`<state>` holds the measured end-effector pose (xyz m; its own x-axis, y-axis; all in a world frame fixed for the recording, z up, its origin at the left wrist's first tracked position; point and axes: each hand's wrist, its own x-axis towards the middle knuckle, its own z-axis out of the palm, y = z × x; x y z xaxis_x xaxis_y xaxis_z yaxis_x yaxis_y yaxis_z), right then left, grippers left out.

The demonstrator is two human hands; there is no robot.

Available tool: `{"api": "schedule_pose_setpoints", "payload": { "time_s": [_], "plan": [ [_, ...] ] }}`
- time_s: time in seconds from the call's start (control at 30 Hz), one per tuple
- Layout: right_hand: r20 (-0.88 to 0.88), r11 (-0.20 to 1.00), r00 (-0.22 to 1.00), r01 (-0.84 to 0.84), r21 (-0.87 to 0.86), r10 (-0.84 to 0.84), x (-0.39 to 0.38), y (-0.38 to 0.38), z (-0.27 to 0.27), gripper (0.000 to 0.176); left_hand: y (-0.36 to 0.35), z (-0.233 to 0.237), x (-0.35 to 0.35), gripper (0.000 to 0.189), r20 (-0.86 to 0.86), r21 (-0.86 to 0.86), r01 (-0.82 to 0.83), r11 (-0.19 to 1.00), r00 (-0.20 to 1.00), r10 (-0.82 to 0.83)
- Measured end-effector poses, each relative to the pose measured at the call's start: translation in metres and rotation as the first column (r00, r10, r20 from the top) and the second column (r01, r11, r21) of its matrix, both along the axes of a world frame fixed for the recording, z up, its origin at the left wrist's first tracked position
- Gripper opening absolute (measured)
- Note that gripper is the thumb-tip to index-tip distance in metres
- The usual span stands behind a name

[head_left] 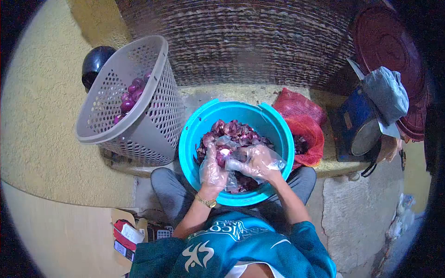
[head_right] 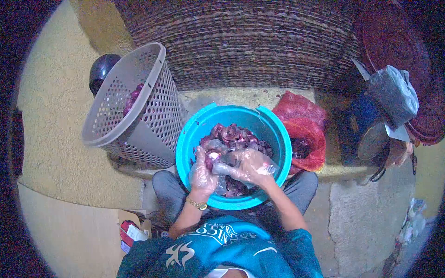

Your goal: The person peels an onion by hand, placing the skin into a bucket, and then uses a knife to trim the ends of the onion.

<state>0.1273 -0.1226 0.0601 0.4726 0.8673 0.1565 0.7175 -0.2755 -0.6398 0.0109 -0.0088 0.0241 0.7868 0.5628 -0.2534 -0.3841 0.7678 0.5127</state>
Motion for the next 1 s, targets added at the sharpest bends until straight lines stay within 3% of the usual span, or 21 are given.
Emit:
{"api": "schedule_pose_setpoints", "payload": {
  "time_s": [0.07, 0.27, 0.37, 0.43, 0.5, 0.57, 0.6, 0.67, 0.7, 0.73, 0.77, 0.8, 0.83, 0.87, 0.9, 0.93, 1.0],
  "plan": [
    [-0.086, 0.998, 0.996, -0.01, 0.058, 0.015, 0.0, 0.001, -0.011, 0.05, 0.0, -0.002, 0.0, 0.046, 0.036, 0.027, -0.016, 1.0, 0.999, 0.015],
    [-0.087, 0.995, 0.994, -0.079, -0.067, 0.073, 0.0, -0.002, -0.014, 0.04, 0.002, -0.005, 0.0, 0.044, 0.0, 0.046, -0.033, 0.998, 0.999, 0.033],
    [-0.01, 0.987, 0.988, -0.153, -0.039, 0.153, 0.004, -0.007, -0.026, 0.042, 0.006, 0.001, 0.001, 0.046, -0.012, 0.007, 0.015, 1.0, 1.0, -0.015],
    [0.018, 0.969, 0.973, -0.23, -0.089, 0.232, 0.007, -0.012, -0.016, 0.042, 0.006, 0.011, 0.0, 0.056, -0.026, -0.062, -0.04, 0.997, 0.999, 0.039],
    [0.089, 0.972, 0.969, -0.227, -0.053, 0.231, 0.01, -0.016, -0.017, 0.042, 0.014, -0.006, 0.001, 0.063, -0.049, -0.04, -0.076, 0.996, 0.996, 0.074],
    [0.162, 0.989, 0.982, -0.072, -0.129, 0.093, 0.008, -0.019, -0.002, 0.045, 0.02, -0.019, -0.001, 0.056, 0.118, -0.16, 0.001, 0.987, 0.993, 0.018],
    [0.046, 0.996, 0.998, -0.038, -0.084, 0.042, 0.009, -0.019, -0.002, 0.051, 0.018, -0.021, -0.002, 0.056, 0.119, -0.16, 0.0, 0.987, 0.993, 0.019],
    [0.078, 0.992, 0.997, 0.022, -0.125, -0.012, 0.006, -0.017, 0.011, 0.055, 0.011, -0.02, -0.005, 0.045, 0.061, 0.105, -0.037, 0.994, 0.998, 0.031],
    [0.11, 0.983, 0.992, 0.082, -0.162, -0.065, 0.004, -0.015, 0.015, 0.059, 0.005, -0.016, -0.006, 0.045, 0.062, 0.105, -0.038, 0.994, 0.998, 0.031],
    [0.14, 0.988, 0.984, 0.125, -0.087, -0.112, 0.001, -0.013, 0.009, 0.066, -0.002, -0.012, -0.008, 0.047, -0.012, 0.519, -0.088, 0.85, 0.994, 0.111],
    [0.14, 0.989, 0.984, 0.124, -0.086, -0.112, 0.0, -0.011, 0.005, 0.066, -0.007, -0.008, -0.009, 0.049, -0.046, 0.836, -0.079, 0.543, 0.976, 0.213],
    [0.205, 0.993, 0.972, 0.117, -0.015, -0.112, 0.0, -0.01, 0.003, 0.067, 0.007, -0.024, -0.01, 0.066, 0.184, 0.152, 0.004, 0.988, 0.982, -0.032],
    [0.27, 0.993, 0.956, 0.104, 0.055, -0.115, 0.0, -0.01, 0.0, 0.068, 0.005, -0.031, -0.01, 0.066, 0.183, 0.152, 0.005, 0.988, 0.982, -0.033],
    [0.293, 0.984, 0.943, 0.129, 0.121, -0.16, -0.002, -0.007, -0.002, 0.068, 0.002, -0.032, -0.01, 0.072, 0.059, 0.578, -0.078, 0.812, 0.997, 0.054],
    [0.293, 0.984, 0.943, 0.13, 0.121, -0.16, -0.005, -0.004, -0.004, 0.068, 0.001, -0.033, -0.01, 0.078, -0.014, 0.886, -0.074, 0.459, 0.982, 0.186],
    [0.259, 0.974, 0.952, 0.116, 0.194, -0.165, -0.007, -0.001, -0.005, 0.068, 0.002, -0.035, -0.01, 0.078, -0.013, 0.886, -0.075, 0.458, 0.982, 0.186],
    [0.224, 0.958, 0.96, 0.105, 0.265, -0.167, -0.009, 0.003, -0.007, 0.068, 0.005, -0.037, -0.009, 0.084, -0.02, 0.96, -0.06, 0.272, 0.959, 0.283]
  ]
}}
